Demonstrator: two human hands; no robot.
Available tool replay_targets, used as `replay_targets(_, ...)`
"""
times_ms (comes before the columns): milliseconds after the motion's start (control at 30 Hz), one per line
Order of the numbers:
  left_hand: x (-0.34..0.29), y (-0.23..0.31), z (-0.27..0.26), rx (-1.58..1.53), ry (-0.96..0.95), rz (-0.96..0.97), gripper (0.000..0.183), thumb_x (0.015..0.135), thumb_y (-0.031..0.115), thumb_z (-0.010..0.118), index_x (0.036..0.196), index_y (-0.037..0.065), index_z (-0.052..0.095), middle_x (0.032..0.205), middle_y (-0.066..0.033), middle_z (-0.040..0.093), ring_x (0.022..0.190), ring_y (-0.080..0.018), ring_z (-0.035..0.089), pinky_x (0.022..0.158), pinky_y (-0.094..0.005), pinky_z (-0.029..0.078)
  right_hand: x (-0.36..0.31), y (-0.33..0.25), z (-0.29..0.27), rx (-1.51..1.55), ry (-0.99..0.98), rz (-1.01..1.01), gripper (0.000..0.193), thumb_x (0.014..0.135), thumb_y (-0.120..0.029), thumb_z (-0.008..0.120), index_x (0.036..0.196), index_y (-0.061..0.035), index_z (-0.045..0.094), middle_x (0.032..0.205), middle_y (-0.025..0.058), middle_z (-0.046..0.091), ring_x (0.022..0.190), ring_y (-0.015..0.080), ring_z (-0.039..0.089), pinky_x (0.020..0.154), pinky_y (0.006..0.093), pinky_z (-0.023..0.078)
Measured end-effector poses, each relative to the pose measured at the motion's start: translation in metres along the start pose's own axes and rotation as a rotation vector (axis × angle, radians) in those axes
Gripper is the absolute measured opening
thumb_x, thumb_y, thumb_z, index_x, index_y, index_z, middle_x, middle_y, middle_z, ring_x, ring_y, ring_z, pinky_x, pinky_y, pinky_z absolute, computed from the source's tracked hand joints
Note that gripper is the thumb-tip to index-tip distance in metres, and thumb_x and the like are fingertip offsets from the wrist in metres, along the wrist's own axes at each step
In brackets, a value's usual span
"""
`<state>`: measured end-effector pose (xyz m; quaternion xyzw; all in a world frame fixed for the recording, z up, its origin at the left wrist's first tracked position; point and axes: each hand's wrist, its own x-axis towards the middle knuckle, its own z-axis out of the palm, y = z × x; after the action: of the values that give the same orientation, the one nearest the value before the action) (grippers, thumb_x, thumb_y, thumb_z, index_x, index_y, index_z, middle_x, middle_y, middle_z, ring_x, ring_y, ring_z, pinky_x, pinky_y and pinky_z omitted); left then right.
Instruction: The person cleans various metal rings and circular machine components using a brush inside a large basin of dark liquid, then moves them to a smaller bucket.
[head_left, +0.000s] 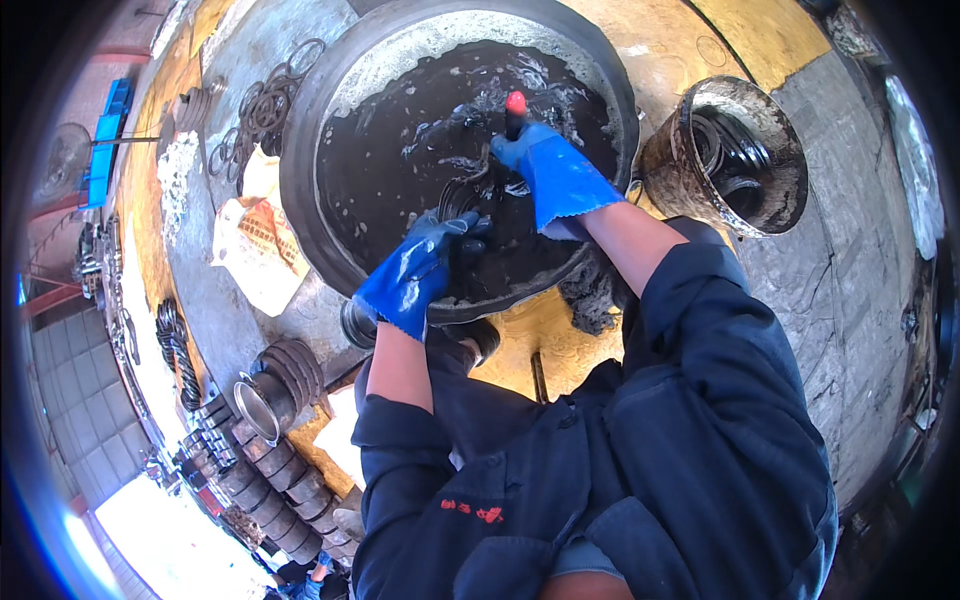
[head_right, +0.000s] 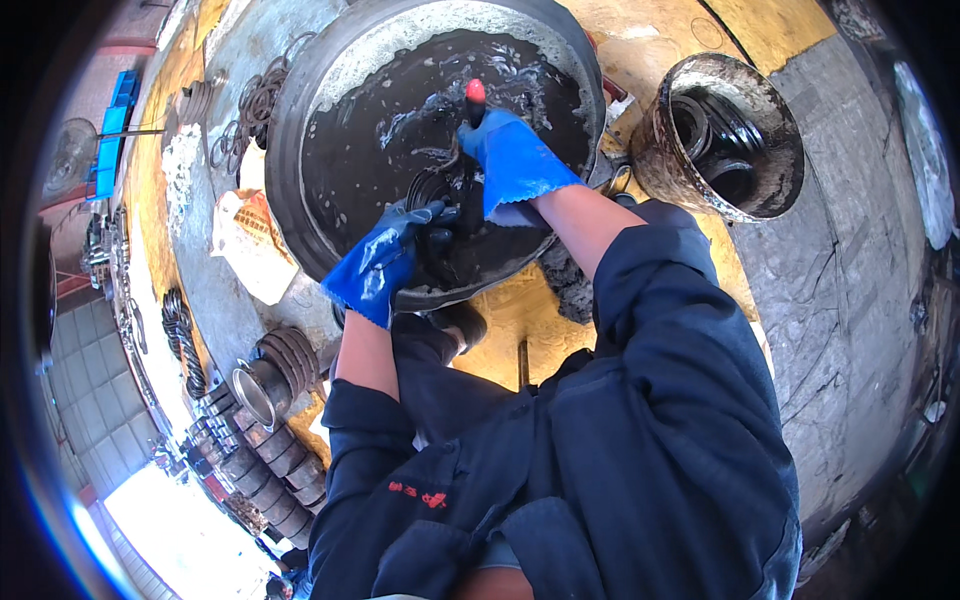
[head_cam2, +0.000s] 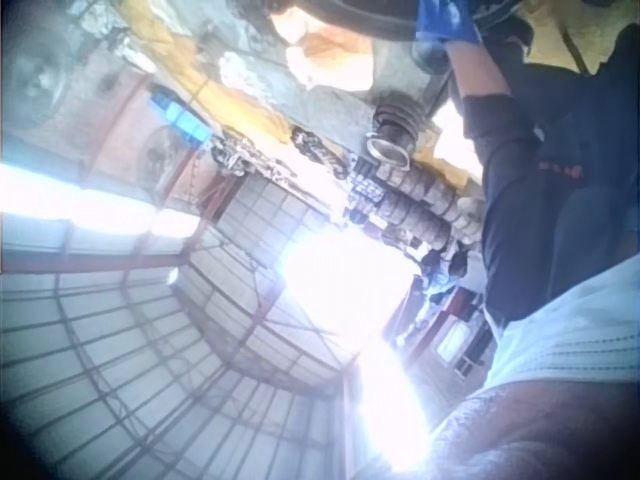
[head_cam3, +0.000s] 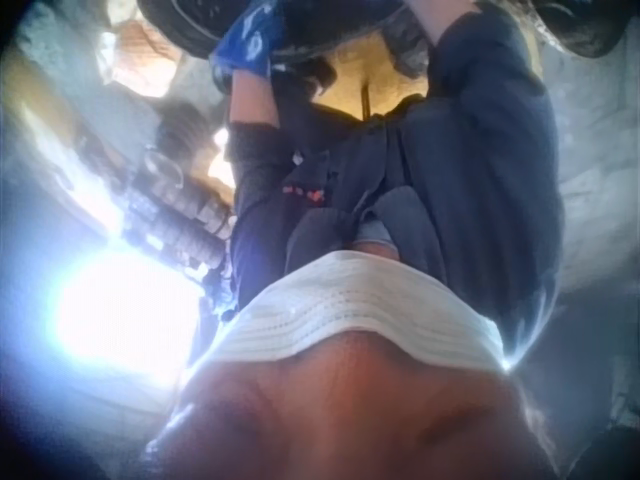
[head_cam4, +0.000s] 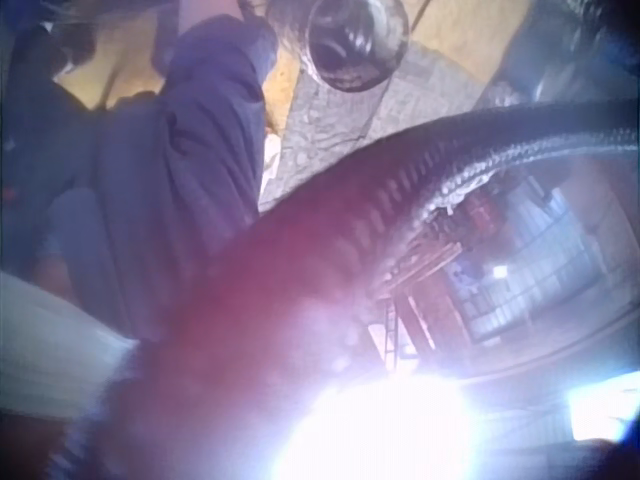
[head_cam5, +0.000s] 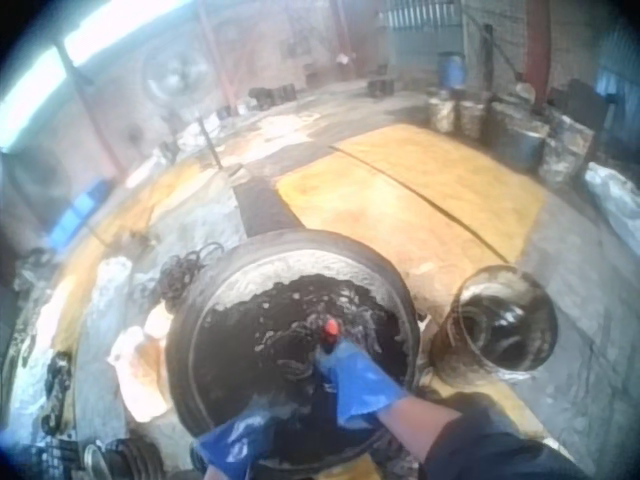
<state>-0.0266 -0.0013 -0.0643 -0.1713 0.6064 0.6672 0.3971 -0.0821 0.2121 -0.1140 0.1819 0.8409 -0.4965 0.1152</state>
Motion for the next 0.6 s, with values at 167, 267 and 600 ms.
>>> replay_targets(167,0.019,-0.007,0.013,-0.185,-0.001,0.153,0.025,0.089,0.002,0.060,0.114,-0.002,0.061,0.102,-0.0133,0.070,0.086,-0.0204,0.067,0.075,-0.0308,0.055,-0.001,-0.021,-0.027,0.339,0.186,0.008,0.047,0.074,-0.041,0.072,0.102,-0.0026,0.069,0.094,0.0141,0.071,0.086,0.0223,0.068,0.080,0.0359,0.052)
replay_targets(267,0.022,-0.010,0.030,-0.072,-0.004,0.427,0.030,0.090,0.010,0.065,0.117,-0.001,0.061,0.104,-0.0124,0.069,0.088,-0.0193,0.066,0.076,-0.0299,0.054,0.011,-0.014,-0.043,0.340,0.265,0.047,0.041,0.078,-0.038,0.072,0.098,-0.0027,0.070,0.090,0.0104,0.072,0.080,0.0186,0.066,0.076,0.0344,0.052)
replay_targets(600,-0.016,-0.011,-0.033,0.317,0.035,0.364,0.027,0.091,0.010,0.058,0.115,-0.003,0.059,0.106,-0.0127,0.069,0.091,-0.0178,0.065,0.082,-0.0284,0.050,-0.032,-0.052,-0.018,0.425,-0.308,-0.096,0.038,0.080,-0.038,0.066,0.103,-0.0084,0.071,0.096,0.0098,0.070,0.088,0.0174,0.064,0.082,0.0340,0.049)
